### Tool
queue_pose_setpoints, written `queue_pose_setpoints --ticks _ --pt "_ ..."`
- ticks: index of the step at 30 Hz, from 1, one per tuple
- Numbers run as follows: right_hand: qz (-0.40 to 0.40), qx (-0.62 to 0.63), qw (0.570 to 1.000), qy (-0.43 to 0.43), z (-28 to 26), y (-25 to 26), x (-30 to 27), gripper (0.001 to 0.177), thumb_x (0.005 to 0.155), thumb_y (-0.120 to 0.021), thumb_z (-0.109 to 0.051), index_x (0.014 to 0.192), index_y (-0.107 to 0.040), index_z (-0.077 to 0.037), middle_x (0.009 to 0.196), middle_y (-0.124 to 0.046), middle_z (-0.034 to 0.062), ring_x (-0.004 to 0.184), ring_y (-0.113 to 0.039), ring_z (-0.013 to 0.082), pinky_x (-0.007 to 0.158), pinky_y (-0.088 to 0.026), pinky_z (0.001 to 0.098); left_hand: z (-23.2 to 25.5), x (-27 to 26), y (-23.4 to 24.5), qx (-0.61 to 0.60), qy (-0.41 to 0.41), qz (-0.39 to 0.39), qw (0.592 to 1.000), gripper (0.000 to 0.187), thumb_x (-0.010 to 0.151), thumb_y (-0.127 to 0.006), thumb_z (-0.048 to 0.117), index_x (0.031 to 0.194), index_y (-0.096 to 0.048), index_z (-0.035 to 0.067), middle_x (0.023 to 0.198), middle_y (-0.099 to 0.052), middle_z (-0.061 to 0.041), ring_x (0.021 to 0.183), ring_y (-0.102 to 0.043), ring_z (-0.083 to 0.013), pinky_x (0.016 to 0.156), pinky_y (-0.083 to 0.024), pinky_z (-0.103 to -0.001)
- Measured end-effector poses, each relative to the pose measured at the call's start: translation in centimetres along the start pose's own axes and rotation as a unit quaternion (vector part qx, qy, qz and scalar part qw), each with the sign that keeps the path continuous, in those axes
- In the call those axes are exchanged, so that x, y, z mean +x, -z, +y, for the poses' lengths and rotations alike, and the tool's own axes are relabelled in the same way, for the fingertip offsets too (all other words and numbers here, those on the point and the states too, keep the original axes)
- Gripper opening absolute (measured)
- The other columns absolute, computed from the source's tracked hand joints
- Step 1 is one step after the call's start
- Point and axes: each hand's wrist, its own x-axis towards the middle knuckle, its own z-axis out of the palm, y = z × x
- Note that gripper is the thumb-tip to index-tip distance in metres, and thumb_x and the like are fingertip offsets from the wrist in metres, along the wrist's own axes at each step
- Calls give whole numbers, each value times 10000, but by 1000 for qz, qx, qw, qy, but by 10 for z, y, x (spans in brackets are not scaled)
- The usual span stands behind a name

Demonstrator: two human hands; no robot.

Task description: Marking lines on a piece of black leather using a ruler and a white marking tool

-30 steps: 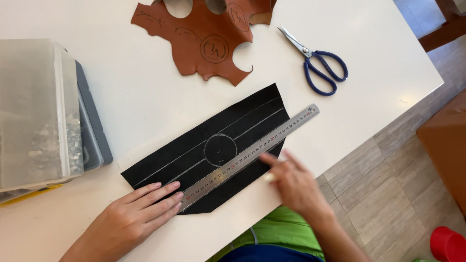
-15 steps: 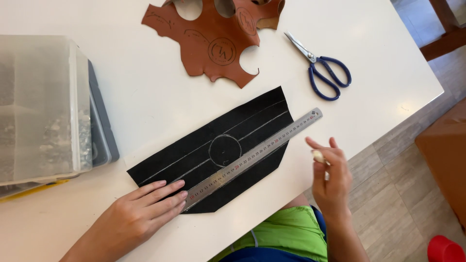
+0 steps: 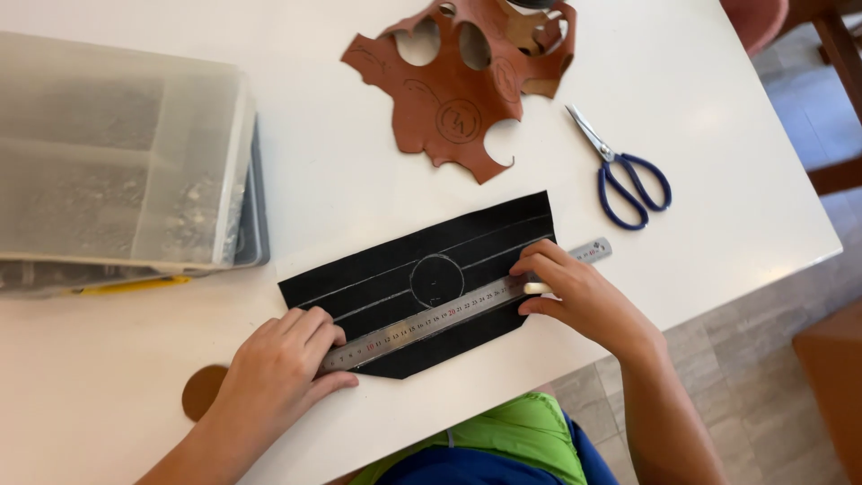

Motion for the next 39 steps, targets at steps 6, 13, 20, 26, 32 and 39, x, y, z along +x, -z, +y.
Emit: queue_pose_setpoints --ticks 6,13,20,26,32,39 --pt "-104 -89 990 -27 -8 10 19 256 833 -786 -165 995 -592 -211 1023 -626 -43 878 -659 215 734 -474 400 15 4 -1 -13 134 -65 989 413 738 -884 552 874 -621 264 902 -615 70 874 -614 -165 776 -499 -362" --pt "-85 -95 983 131 5 20 -6 105 944 -693 -293 903 -666 -200 801 -638 2 743 -625 256 647 -458 392 41 24 64 -57 216 -131 966 217 809 -826 496 845 -659 362 809 -752 191 792 -717 -18 699 -591 -244" --pt "137 125 982 -30 33 4 -70 100 908 -702 -214 908 -735 -120 800 -782 -12 685 -708 107 627 -524 257 44 66 49 59 -146 289 944 437 958 -759 388 1280 -621 127 1392 -612 -105 1404 -503 -308 1183 -368 -478" --pt "255 166 943 -133 35 -20 -74 230 932 -667 -130 1154 -726 -122 913 -786 14 749 -659 110 627 -517 255 51 63 -15 66 -133 92 985 761 835 -664 734 1446 -588 286 1617 -432 -64 1478 -370 -372 1123 -292 -653" --pt "240 57 966 79 49 -10 -31 557 861 -794 -189 1384 -617 -113 827 -603 27 747 -571 132 636 -507 252 117 52 -33 214 57 127 967 964 786 -451 974 1454 -557 288 1555 -482 -141 1287 -544 -407 828 -523 -495" --pt "108 -66 942 310 56 18 36 419 924 -768 -225 1305 -653 -94 796 -675 15 704 -557 187 666 -488 311 136 67 -48 254 74 98 959 872 910 -384 884 1475 -558 243 1294 -576 -174 820 -553 -257 517 -506 -307"
